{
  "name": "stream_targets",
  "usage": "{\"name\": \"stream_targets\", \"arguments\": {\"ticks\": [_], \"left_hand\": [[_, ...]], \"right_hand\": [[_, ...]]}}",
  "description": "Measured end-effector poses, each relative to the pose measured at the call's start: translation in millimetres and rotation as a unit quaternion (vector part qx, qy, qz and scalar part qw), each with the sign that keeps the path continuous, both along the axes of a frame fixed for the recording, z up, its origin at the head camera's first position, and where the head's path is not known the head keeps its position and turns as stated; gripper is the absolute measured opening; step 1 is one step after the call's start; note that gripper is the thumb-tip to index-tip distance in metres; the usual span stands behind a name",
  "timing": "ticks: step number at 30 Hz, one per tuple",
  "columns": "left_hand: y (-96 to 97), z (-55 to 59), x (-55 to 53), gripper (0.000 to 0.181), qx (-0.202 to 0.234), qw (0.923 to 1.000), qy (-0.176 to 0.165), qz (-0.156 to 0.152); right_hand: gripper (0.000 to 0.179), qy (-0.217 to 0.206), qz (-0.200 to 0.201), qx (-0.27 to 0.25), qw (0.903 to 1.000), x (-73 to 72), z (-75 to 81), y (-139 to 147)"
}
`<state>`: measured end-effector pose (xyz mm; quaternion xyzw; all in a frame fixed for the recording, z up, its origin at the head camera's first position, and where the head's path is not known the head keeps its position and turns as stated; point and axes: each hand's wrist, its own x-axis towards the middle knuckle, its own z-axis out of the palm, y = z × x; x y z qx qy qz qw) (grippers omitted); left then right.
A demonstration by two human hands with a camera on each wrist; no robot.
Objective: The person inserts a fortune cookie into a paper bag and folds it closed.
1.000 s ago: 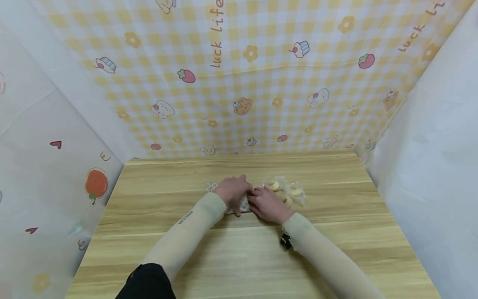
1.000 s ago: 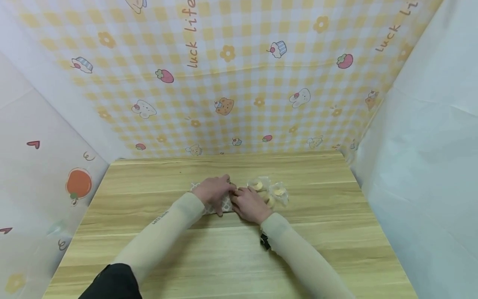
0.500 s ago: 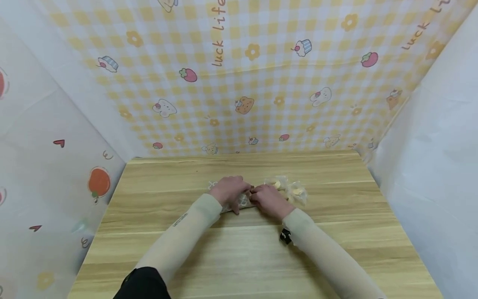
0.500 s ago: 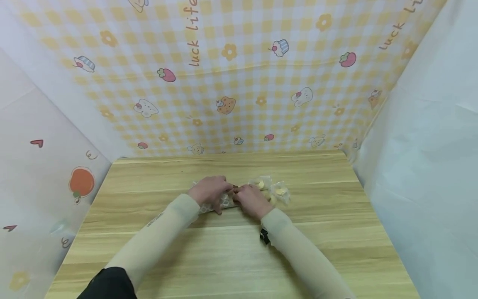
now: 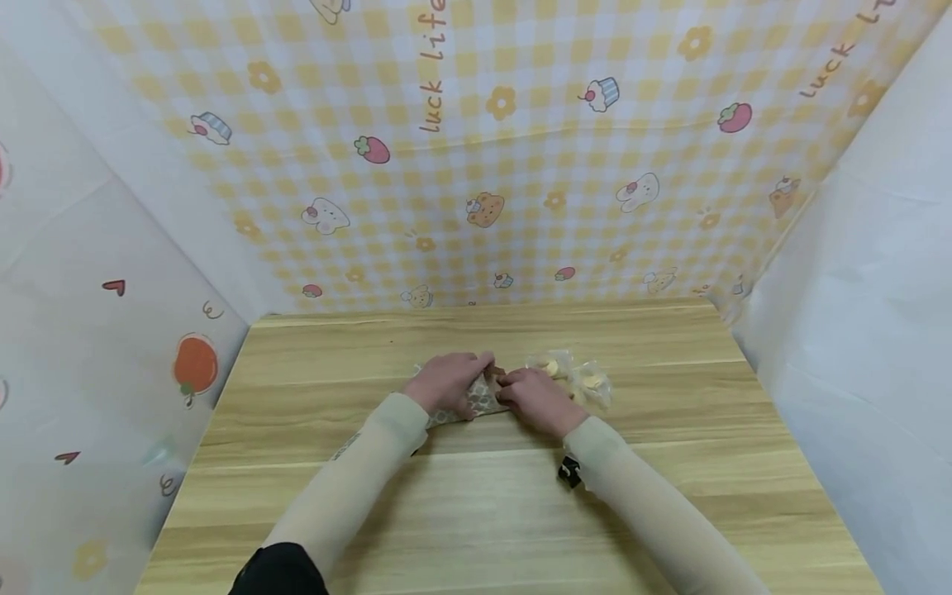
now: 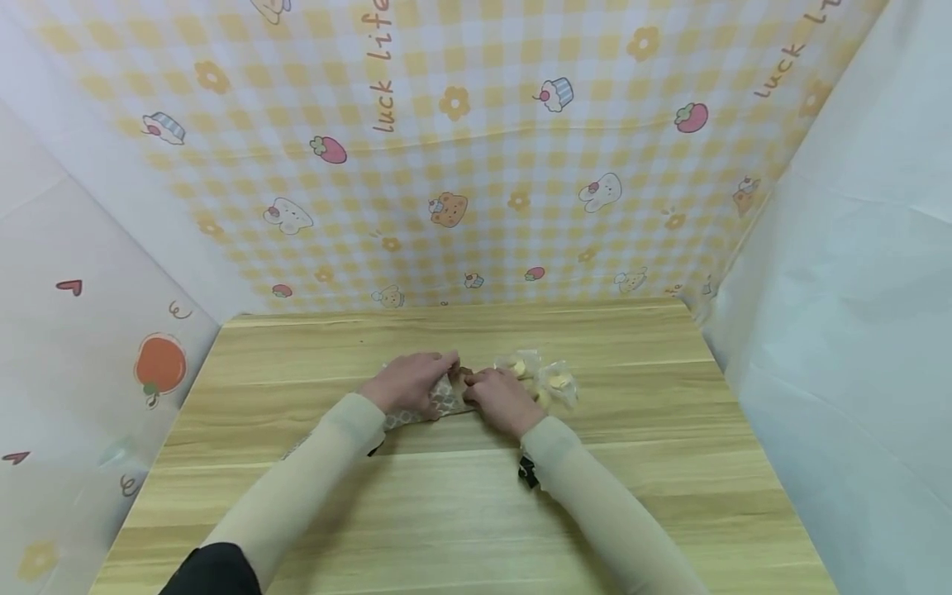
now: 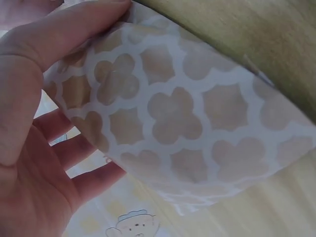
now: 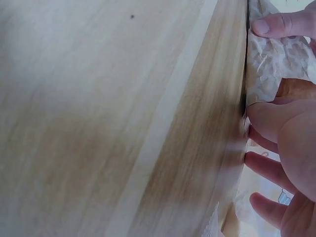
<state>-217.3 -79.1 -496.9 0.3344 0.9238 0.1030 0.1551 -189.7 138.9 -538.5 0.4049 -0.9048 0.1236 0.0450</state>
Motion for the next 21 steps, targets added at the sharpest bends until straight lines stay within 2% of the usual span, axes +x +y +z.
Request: {"name": "stream_targets", "arguments": {"ticks": [5, 12, 16, 21], "left_hand": [[-4.0, -3.7, 1.8, 0.11, 0.005, 0.9989, -0.022, 0.041], [-9.5, -9.3, 3.7, 0.088, -0.023, 0.9983, -0.01, 0.053], [-11.8, -12.3, 3.2, 0.09, -0.021, 0.9977, -0.004, 0.064], [-14.3, -13.1, 3.0, 0.092, -0.013, 0.9982, -0.003, 0.059]], "right_hand": [[0.009, 0.0, -0.004, 0.001, 1.0, 1.0, 0.2, 0.5], [0.009, -0.01, -0.004, -0.002, 0.9999, 1.3, -0.5, 1.6], [0.01, -0.007, -0.003, -0.007, 0.9999, 0.9, -1.7, 2.1], [0.012, -0.008, -0.004, -0.007, 0.9999, 3.1, -0.7, 1.5]]}}
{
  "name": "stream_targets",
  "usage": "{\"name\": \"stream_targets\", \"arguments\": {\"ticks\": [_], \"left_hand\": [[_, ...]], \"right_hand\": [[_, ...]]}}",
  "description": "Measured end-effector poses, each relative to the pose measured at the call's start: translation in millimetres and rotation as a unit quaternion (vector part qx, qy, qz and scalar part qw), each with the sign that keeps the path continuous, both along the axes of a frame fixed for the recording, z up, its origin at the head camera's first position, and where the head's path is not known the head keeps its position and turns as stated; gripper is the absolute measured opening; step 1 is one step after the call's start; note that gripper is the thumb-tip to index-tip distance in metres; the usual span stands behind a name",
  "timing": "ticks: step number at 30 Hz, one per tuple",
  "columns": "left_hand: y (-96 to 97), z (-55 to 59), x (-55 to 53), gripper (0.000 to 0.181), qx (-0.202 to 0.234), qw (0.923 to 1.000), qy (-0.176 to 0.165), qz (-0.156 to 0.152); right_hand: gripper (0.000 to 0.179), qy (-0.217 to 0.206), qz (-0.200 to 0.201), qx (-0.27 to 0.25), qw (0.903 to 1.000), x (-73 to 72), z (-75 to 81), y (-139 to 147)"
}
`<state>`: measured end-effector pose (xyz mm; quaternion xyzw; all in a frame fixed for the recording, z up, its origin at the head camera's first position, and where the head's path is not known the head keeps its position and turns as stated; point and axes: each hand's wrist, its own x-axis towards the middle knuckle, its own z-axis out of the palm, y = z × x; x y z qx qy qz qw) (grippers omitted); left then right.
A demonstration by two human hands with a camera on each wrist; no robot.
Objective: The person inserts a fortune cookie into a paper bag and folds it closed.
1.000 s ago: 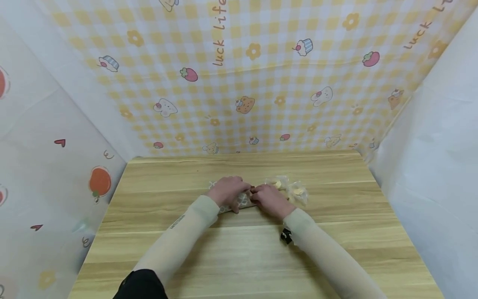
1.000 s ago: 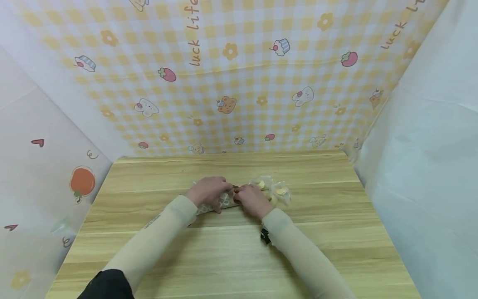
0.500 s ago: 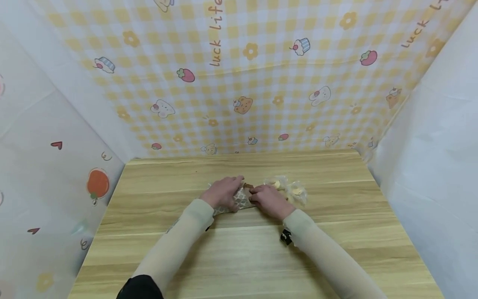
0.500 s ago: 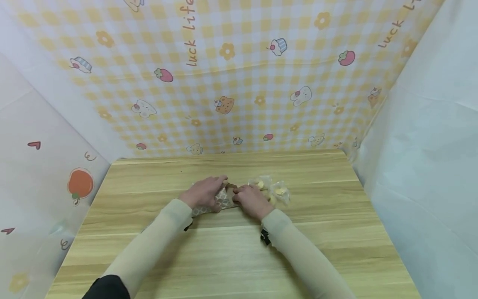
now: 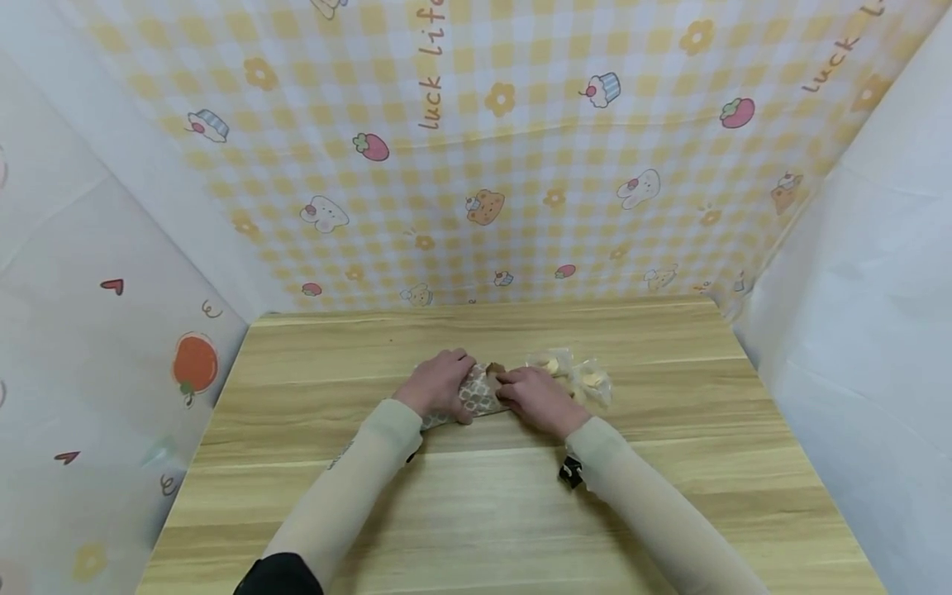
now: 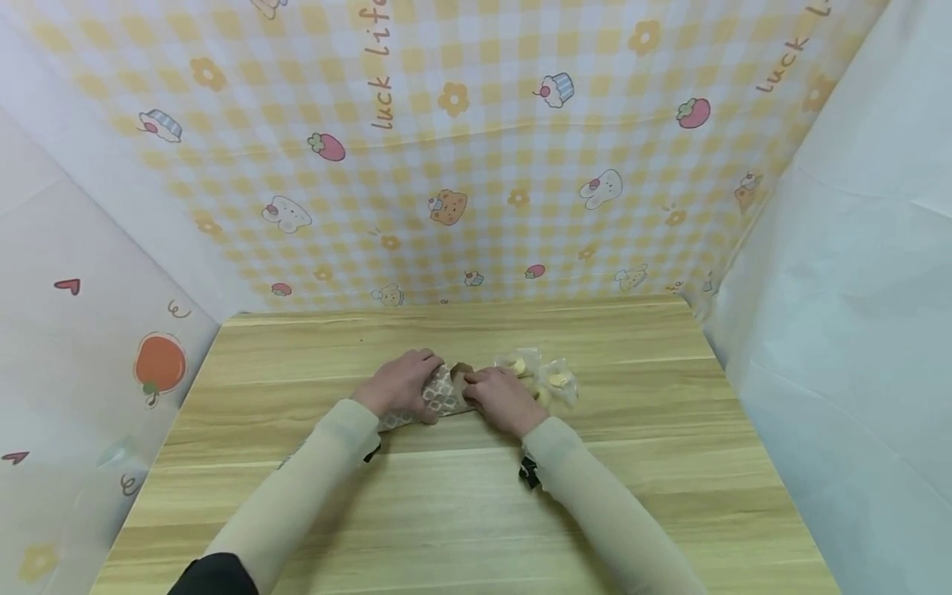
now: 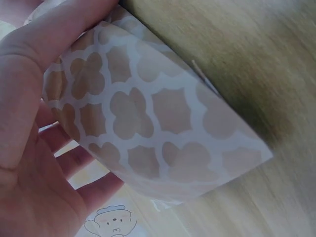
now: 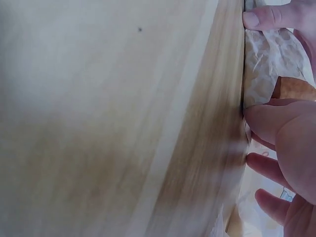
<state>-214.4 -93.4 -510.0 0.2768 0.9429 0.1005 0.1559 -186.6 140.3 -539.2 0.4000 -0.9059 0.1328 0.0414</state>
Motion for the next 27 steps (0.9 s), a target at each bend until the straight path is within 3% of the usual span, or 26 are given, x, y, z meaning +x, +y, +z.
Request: {"name": "stream_targets", "arguments": {"ticks": [4, 11, 14, 18, 22, 27], "left_hand": [[-0.4, 0.2, -0.4, 0.093, -0.002, 1.0, 0.0, -0.003], [-1.5, -0.9, -1.7, 0.094, -0.002, 1.0, 0.001, 0.0], [-1.5, -0.9, -2.3, 0.093, 0.003, 1.0, 0.002, -0.001], [-1.1, -1.3, -2.8, 0.092, 0.008, 1.0, 0.003, -0.002], [-1.2, -1.7, -2.5, 0.092, 0.004, 1.0, 0.004, -0.005], [-0.7, -2.3, -1.8, 0.09, 0.002, 1.0, 0.007, -0.004]], "right_hand": [[0.016, 0.003, -0.007, 0.001, 1.0, 5.6, 0.7, 1.3], [0.025, 0.059, 0.001, -0.08, 0.9951, 20.0, 12.3, 17.0], [0.036, 0.082, -0.028, -0.091, 0.992, 23.9, 20.1, 33.9], [0.037, 0.085, -0.085, -0.103, 0.9873, 24.9, 32.0, 61.0], [0.035, 0.086, -0.12, -0.098, 0.9842, 26.6, 37.4, 84.7], [0.037, 0.084, -0.122, -0.051, 0.9877, 32.5, 34.0, 101.5]]}}
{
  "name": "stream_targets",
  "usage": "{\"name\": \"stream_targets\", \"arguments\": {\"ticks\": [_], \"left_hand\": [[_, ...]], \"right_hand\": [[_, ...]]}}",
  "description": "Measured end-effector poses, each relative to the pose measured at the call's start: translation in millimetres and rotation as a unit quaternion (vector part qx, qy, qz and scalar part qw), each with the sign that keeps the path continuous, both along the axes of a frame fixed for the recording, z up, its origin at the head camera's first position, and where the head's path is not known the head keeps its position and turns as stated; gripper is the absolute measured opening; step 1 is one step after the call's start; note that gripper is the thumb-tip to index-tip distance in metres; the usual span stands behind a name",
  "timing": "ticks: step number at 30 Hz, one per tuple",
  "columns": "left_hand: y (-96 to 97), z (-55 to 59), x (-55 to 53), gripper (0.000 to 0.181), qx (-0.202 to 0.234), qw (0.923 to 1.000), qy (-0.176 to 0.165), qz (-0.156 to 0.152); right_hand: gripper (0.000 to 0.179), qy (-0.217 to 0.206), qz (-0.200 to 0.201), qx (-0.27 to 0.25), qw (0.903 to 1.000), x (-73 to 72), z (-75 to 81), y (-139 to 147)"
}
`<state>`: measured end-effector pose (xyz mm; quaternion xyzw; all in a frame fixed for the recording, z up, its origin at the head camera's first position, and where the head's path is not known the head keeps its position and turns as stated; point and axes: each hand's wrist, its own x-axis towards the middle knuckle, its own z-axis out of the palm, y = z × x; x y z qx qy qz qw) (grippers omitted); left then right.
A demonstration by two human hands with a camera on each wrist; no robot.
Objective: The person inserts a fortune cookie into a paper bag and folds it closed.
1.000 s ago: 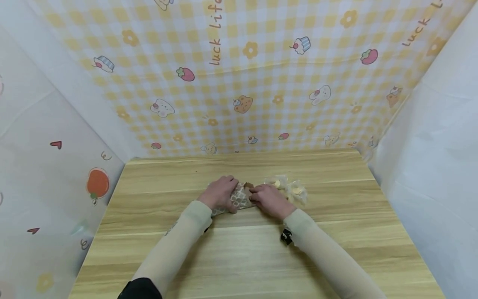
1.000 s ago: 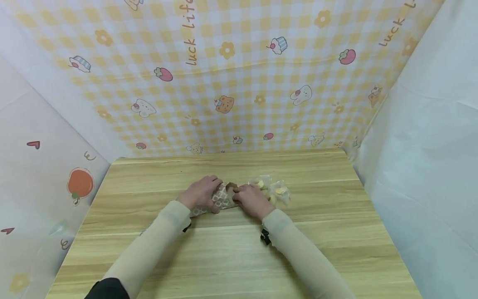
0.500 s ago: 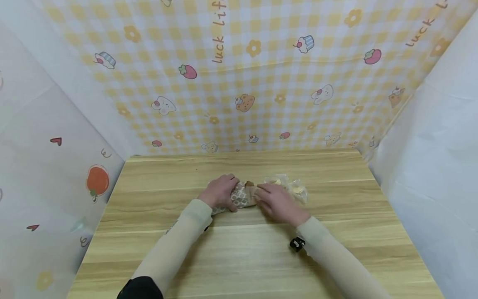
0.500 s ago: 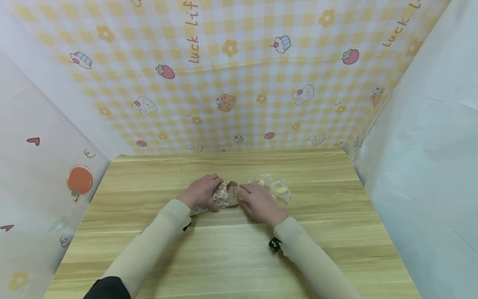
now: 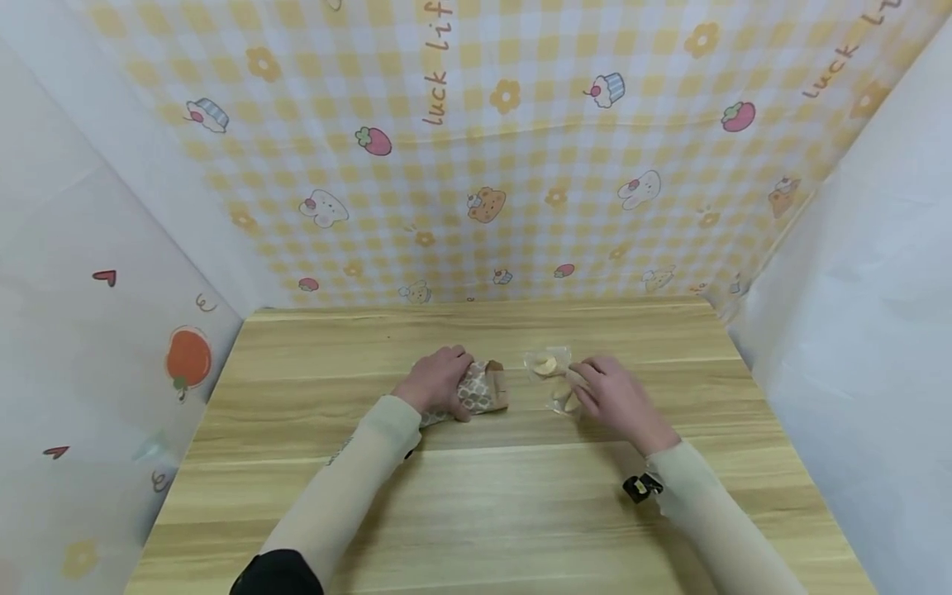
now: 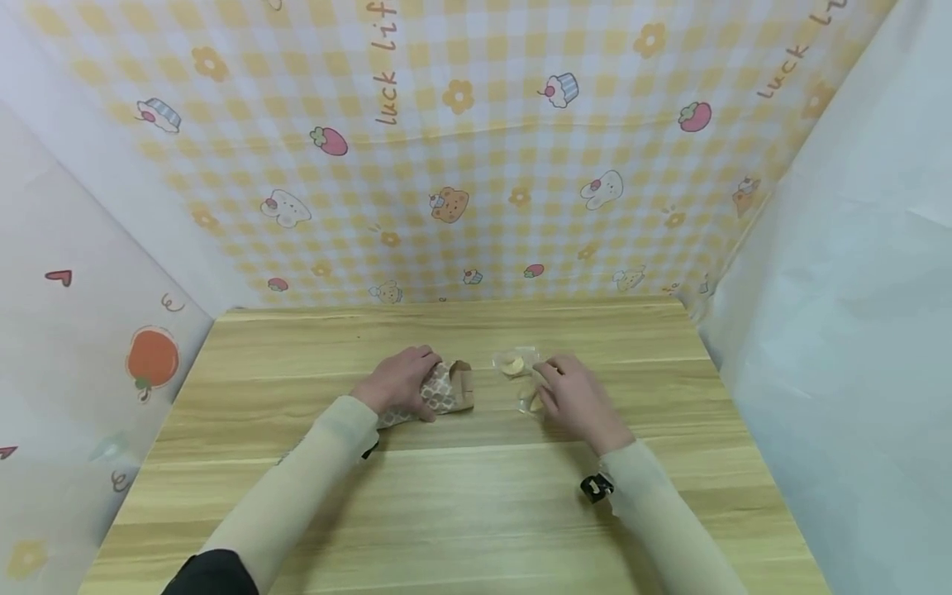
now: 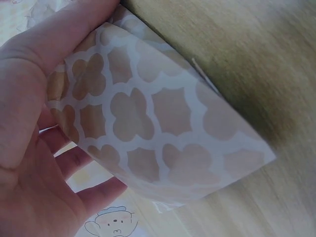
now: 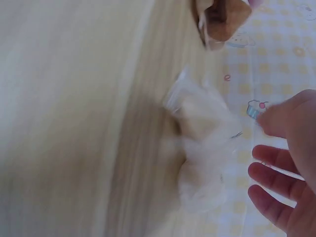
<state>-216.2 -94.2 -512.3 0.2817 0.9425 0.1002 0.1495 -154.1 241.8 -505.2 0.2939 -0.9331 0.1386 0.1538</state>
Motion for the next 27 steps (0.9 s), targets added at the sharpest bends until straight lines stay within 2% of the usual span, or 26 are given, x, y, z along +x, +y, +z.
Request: {"name": "stream_targets", "arguments": {"ticks": [5, 7, 16, 27], "left_hand": [[-0.6, 1.2, 0.1, 0.089, -0.006, 1.0, -0.001, 0.001], [-1.1, 1.7, 0.7, 0.09, -0.005, 1.0, -0.004, 0.002], [-1.1, 1.9, 2.4, 0.092, -0.002, 1.0, -0.005, 0.0], [-1.5, 0.7, 1.3, 0.09, -0.008, 1.0, 0.003, -0.005]], "right_hand": [[0.061, -0.024, 0.026, 0.053, 0.998, 3.1, -6.1, 5.7], [0.065, -0.033, 0.038, 0.071, 0.9962, 2.9, -7.8, 6.2], [0.042, -0.052, 0.055, 0.088, 0.9932, 0.6, -9.2, 3.5], [0.045, -0.03, 0.084, 0.127, 0.9878, -2.8, -7.2, 3.7]]}}
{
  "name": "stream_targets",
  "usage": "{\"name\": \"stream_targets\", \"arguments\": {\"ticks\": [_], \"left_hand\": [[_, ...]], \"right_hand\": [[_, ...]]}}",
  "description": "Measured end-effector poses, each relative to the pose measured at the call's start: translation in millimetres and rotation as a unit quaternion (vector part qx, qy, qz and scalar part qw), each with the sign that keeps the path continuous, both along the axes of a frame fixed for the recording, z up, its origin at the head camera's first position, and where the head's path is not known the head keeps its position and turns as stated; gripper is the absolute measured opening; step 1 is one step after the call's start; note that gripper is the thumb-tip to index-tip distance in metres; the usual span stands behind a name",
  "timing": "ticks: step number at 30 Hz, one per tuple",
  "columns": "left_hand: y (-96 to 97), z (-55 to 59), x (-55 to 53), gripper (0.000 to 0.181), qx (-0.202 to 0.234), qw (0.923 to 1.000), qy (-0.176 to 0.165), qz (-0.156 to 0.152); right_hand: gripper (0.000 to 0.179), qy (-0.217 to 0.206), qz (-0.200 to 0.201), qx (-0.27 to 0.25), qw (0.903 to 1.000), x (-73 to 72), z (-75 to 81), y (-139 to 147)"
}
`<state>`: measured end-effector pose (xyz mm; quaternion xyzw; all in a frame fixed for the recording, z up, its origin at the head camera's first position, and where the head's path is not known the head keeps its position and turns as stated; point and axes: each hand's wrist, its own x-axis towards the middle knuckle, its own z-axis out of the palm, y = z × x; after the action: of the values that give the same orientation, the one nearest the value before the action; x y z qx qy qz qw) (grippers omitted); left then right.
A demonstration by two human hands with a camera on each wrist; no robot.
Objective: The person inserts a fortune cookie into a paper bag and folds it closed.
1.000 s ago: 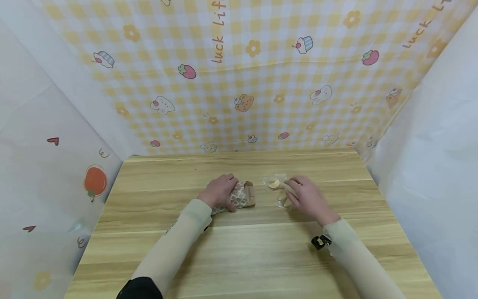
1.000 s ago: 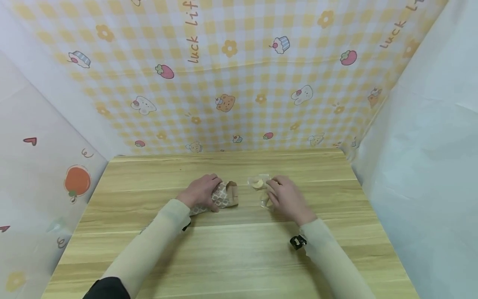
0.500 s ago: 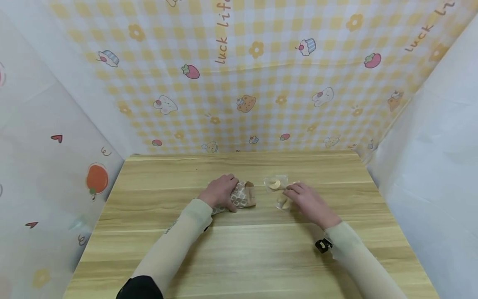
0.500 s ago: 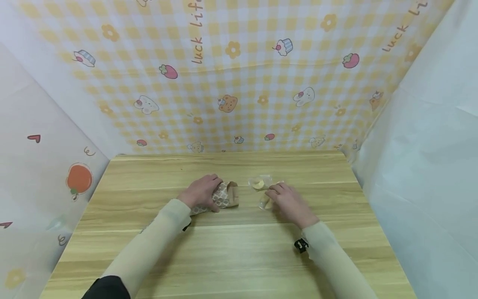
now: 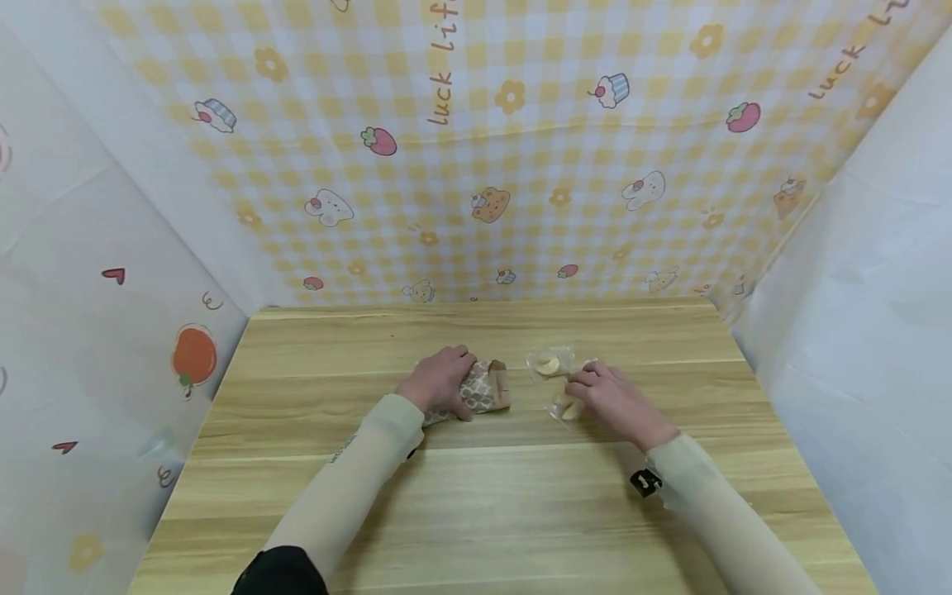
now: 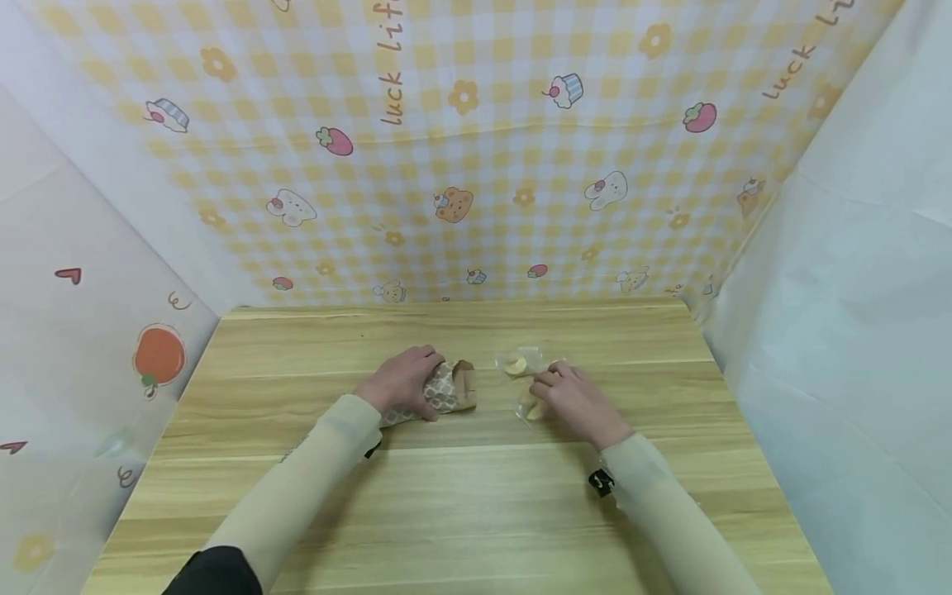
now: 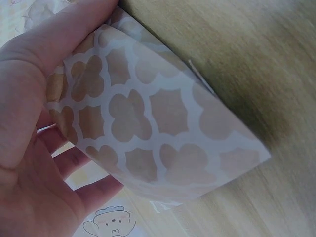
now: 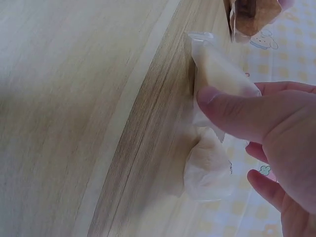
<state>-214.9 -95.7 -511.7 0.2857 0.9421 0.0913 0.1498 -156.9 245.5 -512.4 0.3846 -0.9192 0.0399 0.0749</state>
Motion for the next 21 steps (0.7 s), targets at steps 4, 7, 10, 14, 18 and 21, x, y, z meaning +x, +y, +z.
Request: {"name": "stream_targets", "arguments": {"ticks": [4, 7, 10, 14, 18, 21], "left_hand": [[0.2, -0.6, -1.1, 0.091, -0.007, 1.0, 0.002, -0.003], [0.2, -0.5, -1.3, 0.094, -0.011, 0.9999, 0.001, -0.004], [0.0, 0.0, -1.1, 0.095, -0.013, 0.9999, 0.001, -0.003], [-0.1, 1.7, -1.1, 0.095, -0.014, 0.9999, -0.001, -0.001], [0.8, 3.6, -1.4, 0.094, -0.016, 0.9999, -0.002, -0.004], [2.1, 4.4, -1.1, 0.092, -0.013, 0.9999, -0.003, -0.005]], "right_hand": [[0.041, -0.004, -0.002, -0.006, 1.0, 2.2, 0.5, 0.6], [0.039, -0.011, -0.009, -0.013, 0.9998, 4.8, 0.2, 1.3], [0.039, -0.013, -0.012, -0.028, 0.9995, 6.3, 0.6, -0.1], [0.04, -0.016, -0.016, -0.061, 0.9979, 4.8, 2.7, -5.0], [0.041, -0.034, -0.036, -0.091, 0.9946, 2.4, 5.9, -13.4], [0.041, -0.049, -0.05, -0.1, 0.9925, 0.9, 8.0, -21.6]]}}
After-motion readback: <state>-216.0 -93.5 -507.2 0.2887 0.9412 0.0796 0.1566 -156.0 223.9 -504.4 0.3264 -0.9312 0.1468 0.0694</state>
